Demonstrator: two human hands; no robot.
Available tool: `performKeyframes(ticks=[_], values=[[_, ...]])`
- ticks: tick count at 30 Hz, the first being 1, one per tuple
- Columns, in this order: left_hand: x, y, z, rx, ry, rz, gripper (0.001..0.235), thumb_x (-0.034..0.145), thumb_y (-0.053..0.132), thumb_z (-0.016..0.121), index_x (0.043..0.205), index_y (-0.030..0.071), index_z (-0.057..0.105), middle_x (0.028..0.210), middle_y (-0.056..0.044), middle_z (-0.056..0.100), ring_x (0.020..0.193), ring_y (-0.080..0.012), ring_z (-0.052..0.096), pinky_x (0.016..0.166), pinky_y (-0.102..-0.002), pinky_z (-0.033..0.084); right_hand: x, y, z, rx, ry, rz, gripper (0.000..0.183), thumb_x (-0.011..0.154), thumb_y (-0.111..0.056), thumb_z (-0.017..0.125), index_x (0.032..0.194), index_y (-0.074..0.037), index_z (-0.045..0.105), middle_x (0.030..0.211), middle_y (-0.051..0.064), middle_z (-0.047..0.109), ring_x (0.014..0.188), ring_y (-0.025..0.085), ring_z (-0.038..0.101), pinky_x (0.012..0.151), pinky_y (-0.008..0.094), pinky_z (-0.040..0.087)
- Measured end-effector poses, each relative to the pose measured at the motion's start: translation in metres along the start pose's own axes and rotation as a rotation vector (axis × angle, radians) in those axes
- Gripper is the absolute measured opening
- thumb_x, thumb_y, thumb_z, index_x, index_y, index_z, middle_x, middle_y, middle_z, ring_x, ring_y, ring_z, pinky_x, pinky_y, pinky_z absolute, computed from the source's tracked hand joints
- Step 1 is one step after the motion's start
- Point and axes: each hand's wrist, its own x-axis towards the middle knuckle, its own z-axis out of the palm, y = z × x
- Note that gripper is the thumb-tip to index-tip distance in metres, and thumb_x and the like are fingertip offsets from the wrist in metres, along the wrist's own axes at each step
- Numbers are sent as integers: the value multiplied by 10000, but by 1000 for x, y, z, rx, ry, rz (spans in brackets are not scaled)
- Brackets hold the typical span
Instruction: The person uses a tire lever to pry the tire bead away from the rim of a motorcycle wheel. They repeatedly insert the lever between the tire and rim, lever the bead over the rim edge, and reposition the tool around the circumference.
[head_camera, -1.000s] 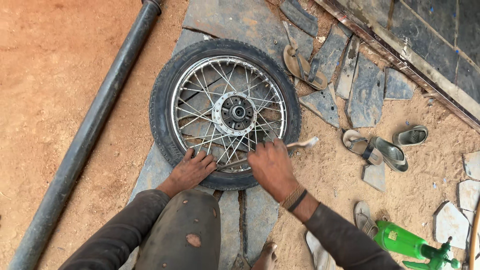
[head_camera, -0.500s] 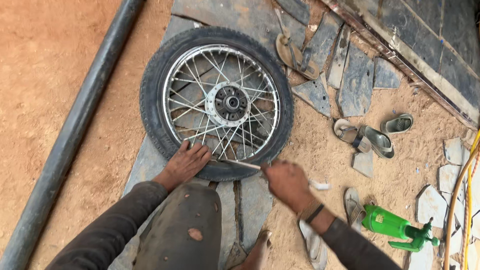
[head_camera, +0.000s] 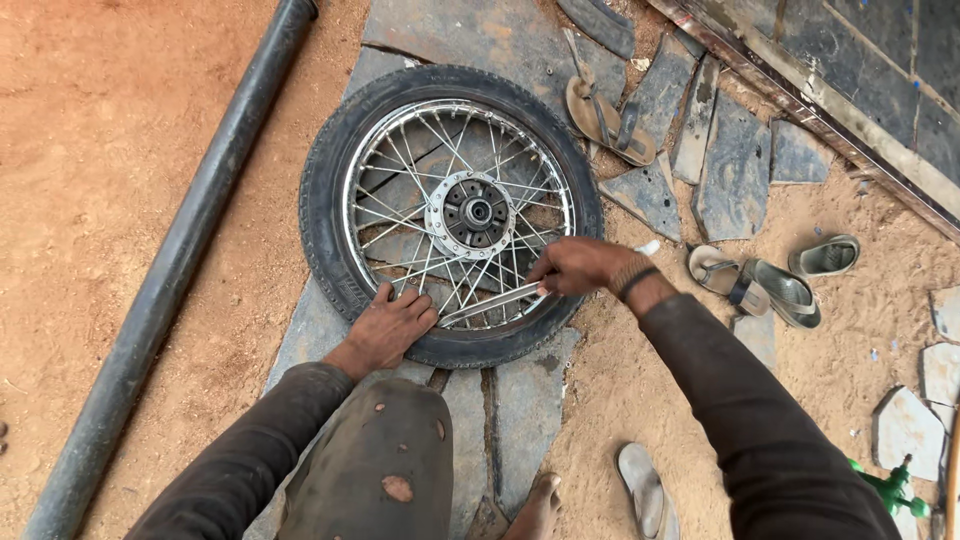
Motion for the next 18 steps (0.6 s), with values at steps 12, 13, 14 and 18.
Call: performKeyframes(ticks=[12,13,14,18], values=[[3,-7,8,19,-91,35,589,718,199,826,1233,119,551,1240,-20,548,1184,-220,488,1012,-514,379,79,-19,-49,-158,-143,159,307,964,-257,675,1261,-265,749,1087,-13,798,948,162,732,852,382,577],[-1,-4,11,17,-61,36,592,714,194,823,1235,114,553,1242,-24,550,1180,-219,491,1000,-511,382,78,-21,-46,-197,-121,144,305,966,-276,674,1263,-274,744,1111,-23,796,972,166,742,859,387,576],[-4,-2,12,16,-31,36,595,710,190,821,1236,109,555,1243,-28,551,1176,-218,494,987,-507,386,76,-25,-42,-203,-126,127,310,956,-281,684,1261,-286,741,1134,-34,785,1014,172,728,905,395,563],[6,-4,4,-11,-95,20,604,695,138,798,1247,127,554,1254,-8,546,1195,-209,488,1010,-482,383,58,-34,-51,-266,-121,146,312,940,-338,711,1251,-327,731,1208,-60,737,1160,189,659,1108,499,392]])
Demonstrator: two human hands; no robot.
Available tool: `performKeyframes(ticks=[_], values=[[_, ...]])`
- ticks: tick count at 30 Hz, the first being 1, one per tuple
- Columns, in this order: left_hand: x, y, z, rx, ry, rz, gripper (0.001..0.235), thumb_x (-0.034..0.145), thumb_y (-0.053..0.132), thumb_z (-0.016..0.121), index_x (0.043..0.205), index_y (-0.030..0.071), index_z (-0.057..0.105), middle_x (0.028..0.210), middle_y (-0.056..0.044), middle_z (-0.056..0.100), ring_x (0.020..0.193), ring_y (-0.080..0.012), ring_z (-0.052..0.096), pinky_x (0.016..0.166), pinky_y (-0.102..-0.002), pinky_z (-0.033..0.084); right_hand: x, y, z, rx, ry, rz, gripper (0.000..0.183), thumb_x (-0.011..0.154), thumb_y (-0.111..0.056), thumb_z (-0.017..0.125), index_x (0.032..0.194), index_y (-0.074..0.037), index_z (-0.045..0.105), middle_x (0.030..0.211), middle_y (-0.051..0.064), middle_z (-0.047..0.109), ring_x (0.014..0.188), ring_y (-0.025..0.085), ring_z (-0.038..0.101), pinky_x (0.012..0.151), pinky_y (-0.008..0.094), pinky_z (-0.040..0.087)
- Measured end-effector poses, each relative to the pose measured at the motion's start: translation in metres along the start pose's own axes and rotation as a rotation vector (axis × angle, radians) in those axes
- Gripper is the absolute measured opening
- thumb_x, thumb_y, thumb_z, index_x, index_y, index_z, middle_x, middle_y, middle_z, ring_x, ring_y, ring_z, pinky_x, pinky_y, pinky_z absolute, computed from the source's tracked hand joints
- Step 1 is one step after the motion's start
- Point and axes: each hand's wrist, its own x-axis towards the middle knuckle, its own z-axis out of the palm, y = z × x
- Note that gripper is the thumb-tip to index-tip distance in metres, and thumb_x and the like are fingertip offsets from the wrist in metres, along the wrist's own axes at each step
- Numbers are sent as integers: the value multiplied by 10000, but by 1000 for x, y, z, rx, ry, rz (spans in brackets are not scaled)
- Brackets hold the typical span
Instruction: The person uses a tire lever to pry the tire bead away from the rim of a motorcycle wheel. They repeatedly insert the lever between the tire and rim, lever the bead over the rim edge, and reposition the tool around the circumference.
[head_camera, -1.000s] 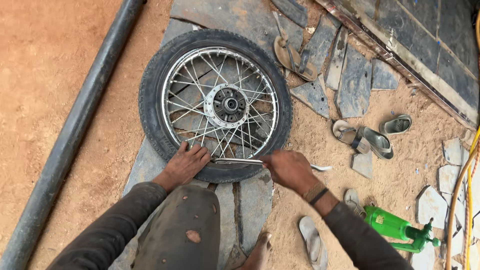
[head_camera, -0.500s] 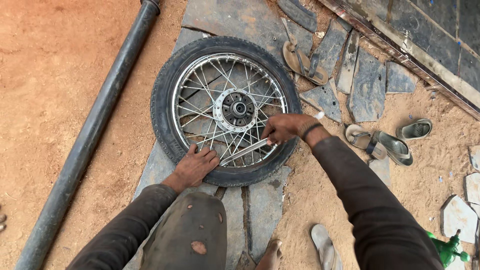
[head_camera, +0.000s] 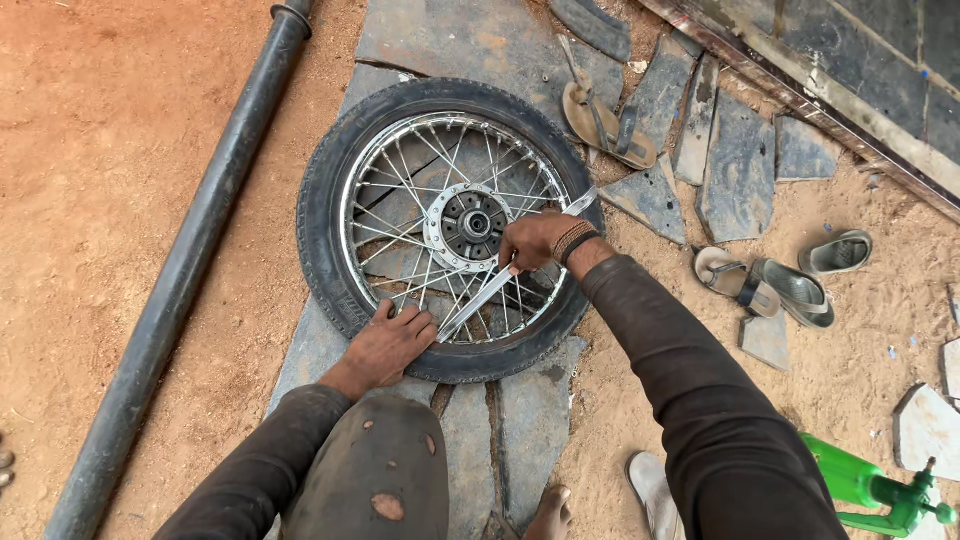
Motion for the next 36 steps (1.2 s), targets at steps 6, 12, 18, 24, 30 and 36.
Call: performKeyframes(ticks=[6,12,18,24,30,36], values=[[-6,2,-16,60,25,20,652,682,245,833,1251,91,553,1240,-53,555,1177,-222,494,969,-466,392,-10,-26,-11,-77,94,15,258,922,-301,720,1172,-349,763,1190,-62,746,1163,184,667,1205,554,261],[-1,-2,-38,-351,-188,-145,969,603,653,871,1291,76,506,1130,-72,581,1184,-237,490,1069,-460,347,-49,-63,1,-217,213,114,233,961,-91,582,968,-208,782,963,36,781,935,193,727,1165,536,302],[-8,3,-26,-214,17,-59,1019,621,641,838,1354,24,492,1290,-103,543,1256,-274,454,1088,-491,331,-81,-89,14,-297,355,69,191,938,-101,611,800,-148,735,740,52,712,697,167,676,1154,553,314],[-11,-5,-1,-244,12,-22,969,646,664,821,1324,42,514,1349,-108,517,1291,-291,432,1090,-507,318,-105,-125,46,-322,465,115,280,996,-136,593,754,-141,734,693,71,687,667,152,631,1057,533,407],[-12,-11,19,-187,164,51,725,818,618,702,1287,84,557,1334,-79,551,1266,-261,479,1086,-475,359,-132,-150,70,-267,533,194,204,917,-89,632,1088,-75,742,763,115,693,675,196,652,781,445,529],[-8,-7,40,-134,247,49,731,722,633,674,1231,119,571,1271,-98,573,1224,-286,496,1027,-538,324,-130,-127,49,-25,-40,168,490,1007,-57,494,1477,-189,537,950,84,733,747,162,660,705,361,626]])
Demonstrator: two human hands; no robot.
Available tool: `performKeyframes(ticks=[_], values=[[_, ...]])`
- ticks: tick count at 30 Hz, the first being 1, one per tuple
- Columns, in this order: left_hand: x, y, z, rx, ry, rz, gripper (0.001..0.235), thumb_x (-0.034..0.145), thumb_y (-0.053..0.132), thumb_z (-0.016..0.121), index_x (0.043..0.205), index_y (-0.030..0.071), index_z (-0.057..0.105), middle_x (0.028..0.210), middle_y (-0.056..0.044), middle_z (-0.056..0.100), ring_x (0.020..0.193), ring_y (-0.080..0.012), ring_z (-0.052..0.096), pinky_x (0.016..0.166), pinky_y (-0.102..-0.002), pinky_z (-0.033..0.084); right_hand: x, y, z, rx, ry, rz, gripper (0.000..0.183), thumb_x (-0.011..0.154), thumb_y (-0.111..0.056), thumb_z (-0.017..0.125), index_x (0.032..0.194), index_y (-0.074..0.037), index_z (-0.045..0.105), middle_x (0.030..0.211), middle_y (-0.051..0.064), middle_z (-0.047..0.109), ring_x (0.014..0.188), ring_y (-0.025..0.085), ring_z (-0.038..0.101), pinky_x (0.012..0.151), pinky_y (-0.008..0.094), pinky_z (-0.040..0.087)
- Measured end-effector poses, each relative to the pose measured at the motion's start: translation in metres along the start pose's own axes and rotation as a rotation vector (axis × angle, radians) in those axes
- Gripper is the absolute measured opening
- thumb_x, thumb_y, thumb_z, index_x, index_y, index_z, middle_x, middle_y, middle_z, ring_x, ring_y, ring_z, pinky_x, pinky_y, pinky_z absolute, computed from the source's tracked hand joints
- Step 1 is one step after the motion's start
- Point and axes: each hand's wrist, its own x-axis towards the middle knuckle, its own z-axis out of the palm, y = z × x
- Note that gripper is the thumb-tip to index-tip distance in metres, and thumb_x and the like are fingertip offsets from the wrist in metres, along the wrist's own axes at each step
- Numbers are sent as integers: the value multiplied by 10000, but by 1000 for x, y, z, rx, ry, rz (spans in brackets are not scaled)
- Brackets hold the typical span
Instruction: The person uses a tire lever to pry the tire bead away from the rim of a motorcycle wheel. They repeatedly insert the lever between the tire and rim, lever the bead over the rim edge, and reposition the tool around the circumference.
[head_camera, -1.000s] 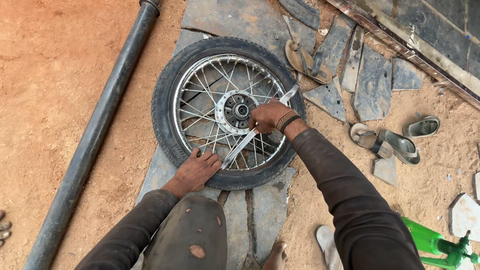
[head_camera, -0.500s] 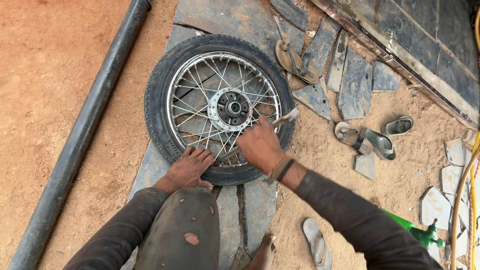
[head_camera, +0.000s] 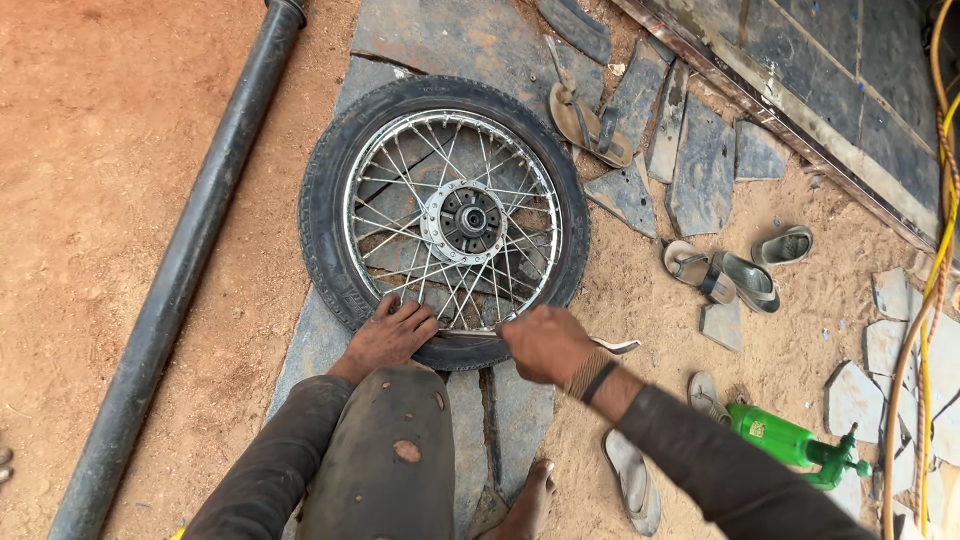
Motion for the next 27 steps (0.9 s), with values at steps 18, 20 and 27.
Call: performKeyframes(ticks=[18,20,27], values=[[0,0,-13,29,-57,23,409,955,320,566,1312,123,574,1323,-48,576,1309,-234,482,1171,-531,274,-38,-30,69,928,-97,32,673,1002,-131,475,1636,-194,256,782,77,662,452,87,480,429,260,444],[-1,0,-12,7,-81,13,434,937,342,575,1311,123,572,1326,-55,571,1311,-240,471,1160,-535,277,-42,-44,89,934,-61,72,666,1001,-123,480,1629,-184,265,743,97,649,457,106,478,455,312,456],[1,1,-7,79,-31,29,444,935,361,546,1290,97,572,1330,-84,564,1304,-253,452,1080,-511,336,-32,-144,201,1028,519,38,736,937,-74,508,1620,-90,236,859,199,674,754,345,664,715,510,564]])
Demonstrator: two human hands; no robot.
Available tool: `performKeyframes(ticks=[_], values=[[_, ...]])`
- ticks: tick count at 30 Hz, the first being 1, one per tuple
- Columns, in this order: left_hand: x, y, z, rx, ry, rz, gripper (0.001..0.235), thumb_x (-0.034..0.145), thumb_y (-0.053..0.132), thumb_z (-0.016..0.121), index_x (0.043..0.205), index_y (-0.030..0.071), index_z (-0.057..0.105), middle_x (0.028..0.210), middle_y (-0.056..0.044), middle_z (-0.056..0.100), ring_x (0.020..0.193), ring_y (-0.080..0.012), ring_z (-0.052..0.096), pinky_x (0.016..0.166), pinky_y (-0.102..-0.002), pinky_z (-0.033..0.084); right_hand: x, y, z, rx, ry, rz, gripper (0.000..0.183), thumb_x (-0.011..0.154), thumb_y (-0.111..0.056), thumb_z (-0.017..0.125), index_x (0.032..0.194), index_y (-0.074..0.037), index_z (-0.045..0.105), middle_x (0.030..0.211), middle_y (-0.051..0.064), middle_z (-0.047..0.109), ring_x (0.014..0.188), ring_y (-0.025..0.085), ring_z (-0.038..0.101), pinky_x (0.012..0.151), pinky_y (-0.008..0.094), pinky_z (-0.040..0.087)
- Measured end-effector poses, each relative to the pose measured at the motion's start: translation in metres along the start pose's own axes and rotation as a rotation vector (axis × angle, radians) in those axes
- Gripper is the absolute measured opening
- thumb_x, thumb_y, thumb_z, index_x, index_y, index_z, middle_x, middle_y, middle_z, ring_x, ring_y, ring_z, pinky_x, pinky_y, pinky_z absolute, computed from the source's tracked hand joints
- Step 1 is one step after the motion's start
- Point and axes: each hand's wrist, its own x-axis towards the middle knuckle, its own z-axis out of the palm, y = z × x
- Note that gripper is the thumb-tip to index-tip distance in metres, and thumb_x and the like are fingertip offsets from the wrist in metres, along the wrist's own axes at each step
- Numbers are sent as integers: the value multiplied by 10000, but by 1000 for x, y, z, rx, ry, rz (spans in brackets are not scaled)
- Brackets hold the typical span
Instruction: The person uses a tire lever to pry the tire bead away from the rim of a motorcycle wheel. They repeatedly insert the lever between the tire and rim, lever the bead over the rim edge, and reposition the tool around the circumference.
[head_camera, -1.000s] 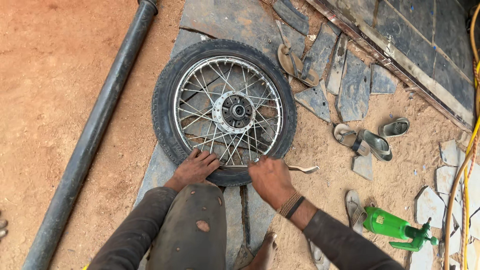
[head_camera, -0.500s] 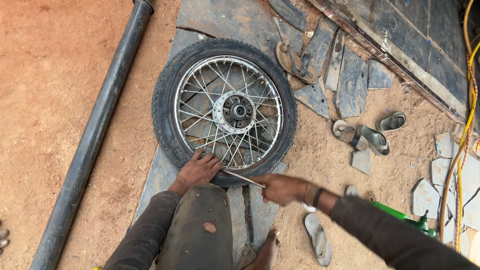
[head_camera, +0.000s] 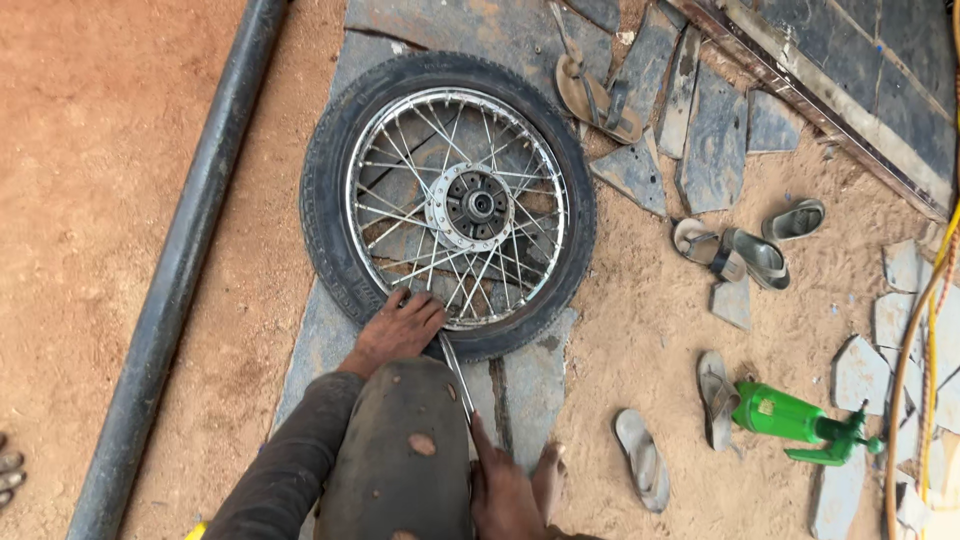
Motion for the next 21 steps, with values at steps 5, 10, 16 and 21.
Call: performKeyframes(ticks=[5,10,16,21], values=[[-4,-2,15,-13,25,5,399,970,281,506,1329,116,566,1347,-54,575,1321,-236,458,1114,-492,344,-14,74,65,89,46,45,656,1008,-97,483,1612,-124,229,1106,311,647,971,446,653,830,539,552],[1,-1,14,48,52,16,415,964,310,505,1337,139,562,1338,-51,574,1331,-234,442,1114,-502,327,-34,132,60,-673,309,-54,660,955,-271,604,1576,-369,403,1461,563,464,1213,437,609,1008,403,532],[1,4,6,36,-45,-15,628,906,610,527,1344,161,544,1335,-75,548,1322,-250,431,1107,-507,307,-24,137,-40,193,-50,-173,529,1010,-172,537,1526,-123,430,1388,310,613,1211,459,638,1005,533,505],[-3,-2,17,-2,-59,93,667,826,724,559,1323,279,537,1344,-85,532,1286,-264,457,1066,-523,321,5,117,-129,-307,-219,-45,495,1050,-286,445,1545,-285,459,1381,85,658,699,194,720,572,344,566]])
